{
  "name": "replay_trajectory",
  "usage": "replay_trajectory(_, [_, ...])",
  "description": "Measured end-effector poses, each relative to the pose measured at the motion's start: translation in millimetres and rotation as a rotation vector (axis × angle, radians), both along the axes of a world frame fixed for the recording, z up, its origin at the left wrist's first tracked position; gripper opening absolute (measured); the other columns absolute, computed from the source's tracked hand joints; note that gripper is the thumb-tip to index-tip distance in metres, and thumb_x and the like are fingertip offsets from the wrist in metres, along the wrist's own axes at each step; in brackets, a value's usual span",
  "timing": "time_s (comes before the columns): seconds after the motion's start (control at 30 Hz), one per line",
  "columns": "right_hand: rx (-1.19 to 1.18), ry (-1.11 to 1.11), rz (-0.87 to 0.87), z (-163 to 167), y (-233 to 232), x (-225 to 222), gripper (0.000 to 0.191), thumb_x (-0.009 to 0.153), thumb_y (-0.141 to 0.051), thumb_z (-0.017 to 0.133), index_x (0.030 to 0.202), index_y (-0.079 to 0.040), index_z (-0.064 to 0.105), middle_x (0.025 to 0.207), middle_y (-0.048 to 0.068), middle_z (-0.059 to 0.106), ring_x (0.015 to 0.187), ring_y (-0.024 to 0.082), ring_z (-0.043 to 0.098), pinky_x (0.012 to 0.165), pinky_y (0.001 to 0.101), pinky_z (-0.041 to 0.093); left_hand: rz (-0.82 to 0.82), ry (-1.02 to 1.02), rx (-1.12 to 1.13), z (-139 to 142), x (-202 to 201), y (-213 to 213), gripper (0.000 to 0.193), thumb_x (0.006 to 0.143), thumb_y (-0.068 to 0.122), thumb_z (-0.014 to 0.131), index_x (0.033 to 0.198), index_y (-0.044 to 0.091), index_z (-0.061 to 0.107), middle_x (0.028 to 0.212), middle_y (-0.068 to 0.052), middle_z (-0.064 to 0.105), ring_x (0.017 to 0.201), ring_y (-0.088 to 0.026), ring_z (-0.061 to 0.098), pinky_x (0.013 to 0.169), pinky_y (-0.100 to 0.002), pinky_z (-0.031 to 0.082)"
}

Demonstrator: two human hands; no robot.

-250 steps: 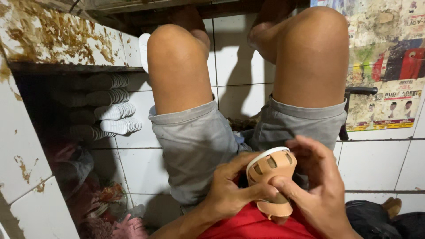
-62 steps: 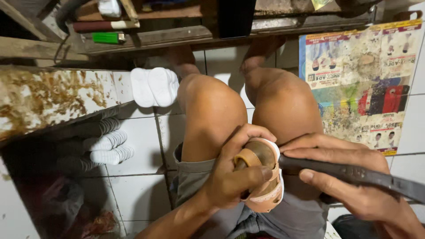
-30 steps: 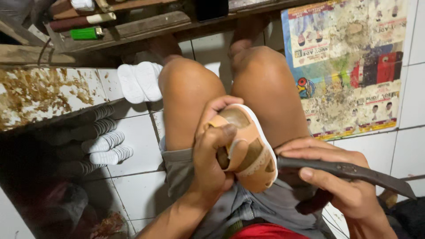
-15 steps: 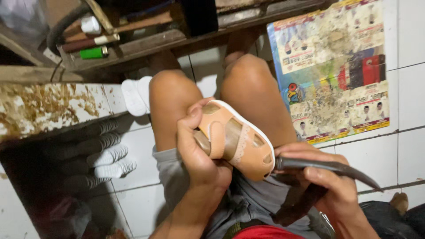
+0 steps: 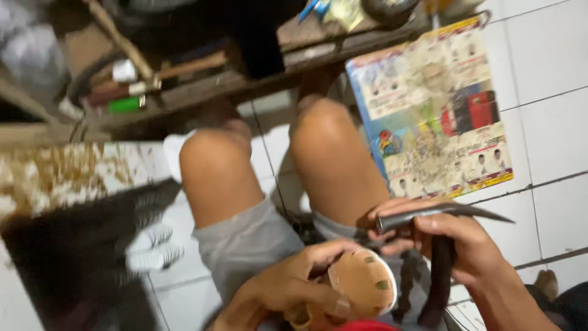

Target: The person sits on the floor and uses a curved metal tool to scrape and trim the edges of a sandal sole. They repeatedly heat the sole over a gas burner and press it into the sandal upper to bond the parts. The person handles multiple sandals, placing finished ones on a nearby shelf.

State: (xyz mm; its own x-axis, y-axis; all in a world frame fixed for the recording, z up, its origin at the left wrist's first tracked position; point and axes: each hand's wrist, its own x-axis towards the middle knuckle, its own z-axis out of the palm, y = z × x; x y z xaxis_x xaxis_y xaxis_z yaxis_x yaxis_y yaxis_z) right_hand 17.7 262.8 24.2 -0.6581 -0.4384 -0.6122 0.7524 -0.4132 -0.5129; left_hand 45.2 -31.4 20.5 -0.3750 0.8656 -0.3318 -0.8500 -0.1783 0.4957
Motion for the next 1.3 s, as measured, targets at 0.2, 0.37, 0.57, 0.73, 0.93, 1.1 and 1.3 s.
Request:
replay_trajectory(0.2, [0.078, 0.436, 0.267, -20.5, -4.6, -43.3, 0.052, 0.084, -0.025, 0.068, 0.11, 0.02, 0.073, 0.121, 0.038, 0.071, 0.116, 0.047, 0.068, 0.105, 0.0534, 0.052, 0.543, 0.413, -0.437, 4.8, -7.2, 3.6, 0.061, 0.086, 0.019, 0.087, 0.123, 0.003, 0.042, 0.111, -0.007, 0.052, 0.104, -0.011, 0.052, 0.093, -0.03, 0.05])
replay_trajectory(0.37, [0.069, 0.411, 0.449, -22.3, -11.2, -91.0, 0.05, 0.081, -0.022, 0.067, 0.106, 0.02, 0.077, 0.118, 0.038, 0.074, 0.104, 0.046, 0.072, 0.097, 0.0518, 0.054, 0.48, 0.242, -0.422, -4.7, -20.4, -0.1, 0.063, 0.079, 0.026, 0.084, 0.126, 0.007, 0.048, 0.102, -0.003, 0.061, 0.086, -0.008, 0.056, 0.073, -0.026, 0.049])
replay_trajectory(0.57, [0.066, 0.439, 0.642, -9.5, -24.1, -120.5, 0.04, 0.08, -0.012, 0.07, 0.107, 0.016, 0.078, 0.116, 0.033, 0.072, 0.108, 0.044, 0.075, 0.096, 0.0521, 0.058, 0.416, 0.439, -0.424, -7.0, -29.7, -5.1, 0.055, 0.088, 0.029, 0.083, 0.124, 0.004, 0.05, 0.106, -0.003, 0.064, 0.098, -0.009, 0.061, 0.086, -0.027, 0.052])
replay_trajectory(0.73, [0.115, 0.509, 0.67, -6.9, -30.2, -124.7, 0.038, 0.081, -0.012, 0.072, 0.108, 0.014, 0.078, 0.116, 0.031, 0.074, 0.111, 0.042, 0.075, 0.099, 0.0498, 0.056, 0.42, 0.365, -0.436, -8.5, -36.9, -5.5, 0.052, 0.088, 0.028, 0.081, 0.124, 0.005, 0.051, 0.109, -0.005, 0.062, 0.099, -0.011, 0.061, 0.089, -0.029, 0.053])
replay_trajectory(0.93, [0.116, 0.453, 0.42, -2.7, -39.5, -105.2, 0.038, 0.082, -0.008, 0.069, 0.111, 0.015, 0.077, 0.117, 0.033, 0.075, 0.105, 0.043, 0.074, 0.09, 0.0501, 0.06, 0.501, -0.047, -0.266, -7.3, -40.9, -4.6, 0.054, 0.085, 0.023, 0.077, 0.128, 0.004, 0.049, 0.115, -0.01, 0.059, 0.103, -0.014, 0.059, 0.093, -0.032, 0.05])
replay_trajectory(1.1, [0.443, 0.56, 0.449, 9.3, -40.1, -89.8, 0.035, 0.082, -0.01, 0.071, 0.111, 0.01, 0.078, 0.118, 0.027, 0.072, 0.111, 0.039, 0.07, 0.096, 0.0467, 0.058, 0.528, -0.065, -0.322, -2.8, -39.8, -0.2, 0.052, 0.088, 0.023, 0.072, 0.128, 0.003, 0.046, 0.113, -0.009, 0.059, 0.103, -0.014, 0.06, 0.092, -0.032, 0.051])
replay_trajectory(1.3, [0.471, 0.468, 0.419, 15.9, -38.2, -78.5, 0.034, 0.084, -0.011, 0.071, 0.11, 0.01, 0.079, 0.12, 0.027, 0.072, 0.113, 0.036, 0.075, 0.095, 0.0451, 0.059, 0.591, -0.377, -0.092, -4.5, -39.0, 3.7, 0.051, 0.091, 0.021, 0.073, 0.128, 0.001, 0.044, 0.106, -0.019, 0.06, 0.086, -0.027, 0.062, 0.077, -0.04, 0.053])
